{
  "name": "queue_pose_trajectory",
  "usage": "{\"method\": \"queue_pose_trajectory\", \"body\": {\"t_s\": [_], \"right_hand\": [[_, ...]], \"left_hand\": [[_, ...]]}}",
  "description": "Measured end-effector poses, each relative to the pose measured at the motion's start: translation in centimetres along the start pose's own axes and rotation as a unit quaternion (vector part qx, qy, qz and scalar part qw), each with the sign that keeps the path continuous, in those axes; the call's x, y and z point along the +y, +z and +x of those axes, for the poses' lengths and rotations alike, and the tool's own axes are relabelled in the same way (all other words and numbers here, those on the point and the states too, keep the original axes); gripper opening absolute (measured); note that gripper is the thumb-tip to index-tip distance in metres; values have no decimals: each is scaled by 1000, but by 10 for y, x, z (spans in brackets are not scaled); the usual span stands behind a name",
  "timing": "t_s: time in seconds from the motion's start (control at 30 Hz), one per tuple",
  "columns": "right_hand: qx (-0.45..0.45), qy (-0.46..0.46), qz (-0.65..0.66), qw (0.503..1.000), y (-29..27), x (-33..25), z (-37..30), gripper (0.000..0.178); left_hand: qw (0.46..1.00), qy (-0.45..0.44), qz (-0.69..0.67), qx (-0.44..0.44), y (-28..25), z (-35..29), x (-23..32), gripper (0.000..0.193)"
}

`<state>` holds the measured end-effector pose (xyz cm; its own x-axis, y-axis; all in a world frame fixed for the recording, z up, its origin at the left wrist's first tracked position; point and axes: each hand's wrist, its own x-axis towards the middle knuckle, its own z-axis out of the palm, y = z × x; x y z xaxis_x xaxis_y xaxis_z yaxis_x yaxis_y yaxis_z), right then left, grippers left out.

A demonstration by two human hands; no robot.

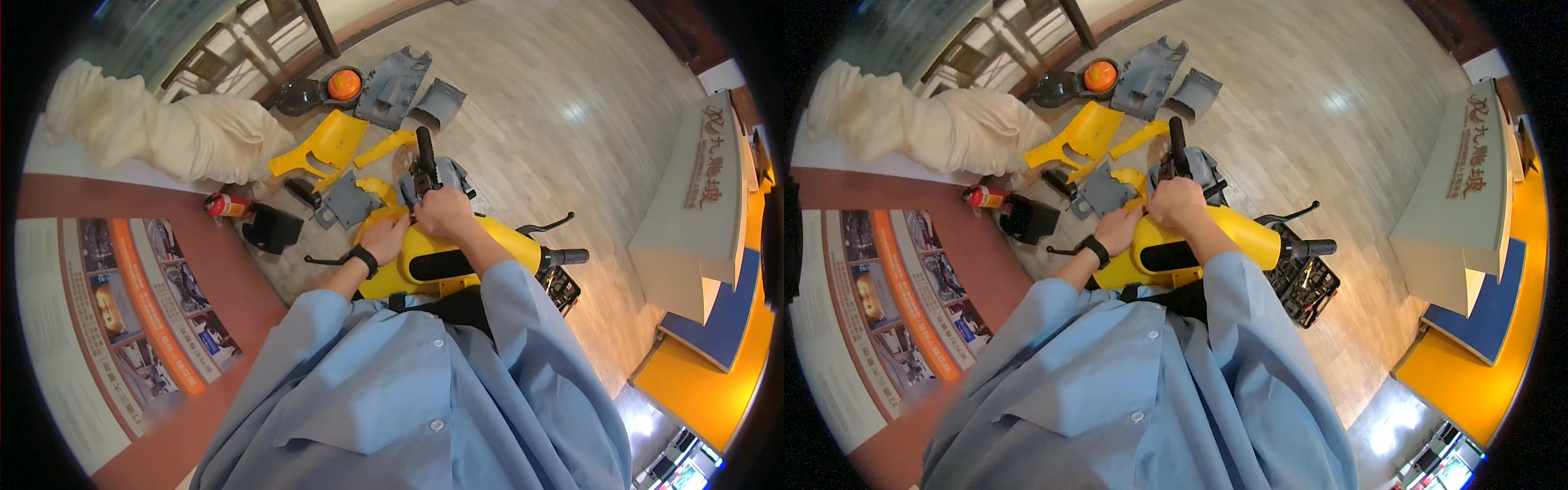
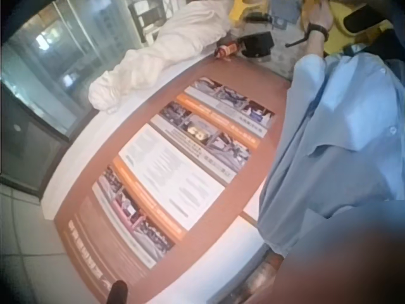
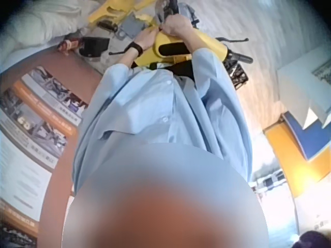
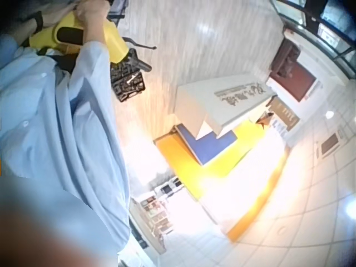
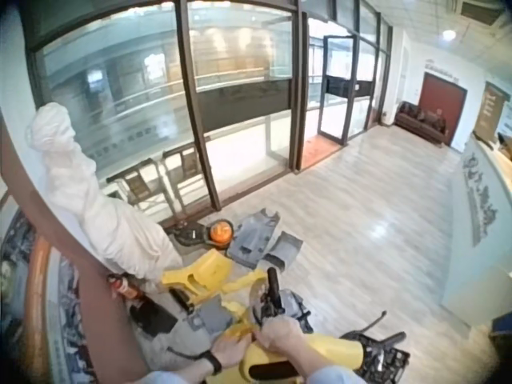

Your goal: Assembling the yellow body panels and adjusting components on a small electric scooter.

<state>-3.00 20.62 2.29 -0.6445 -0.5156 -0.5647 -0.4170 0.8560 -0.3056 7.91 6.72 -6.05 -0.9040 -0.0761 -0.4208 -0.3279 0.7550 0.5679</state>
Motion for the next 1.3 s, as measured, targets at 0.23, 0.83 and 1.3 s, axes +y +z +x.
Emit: {"method": "queue_pose_trajectory", "body": {"t_s": [0.23,0.83,1.3], "right_hand": [[13,-5,-2,1000,5,-1,14,48],[-2,36,-28,999,-3,-1,11,47],[-8,126,74,989,5,86,-4,60]], "left_hand": [[987,-122,-104,22,-17,32,41,60],[973,-191,-125,25,-17,39,47,59],[992,-109,-43,-50,-20,17,33,53]]}}
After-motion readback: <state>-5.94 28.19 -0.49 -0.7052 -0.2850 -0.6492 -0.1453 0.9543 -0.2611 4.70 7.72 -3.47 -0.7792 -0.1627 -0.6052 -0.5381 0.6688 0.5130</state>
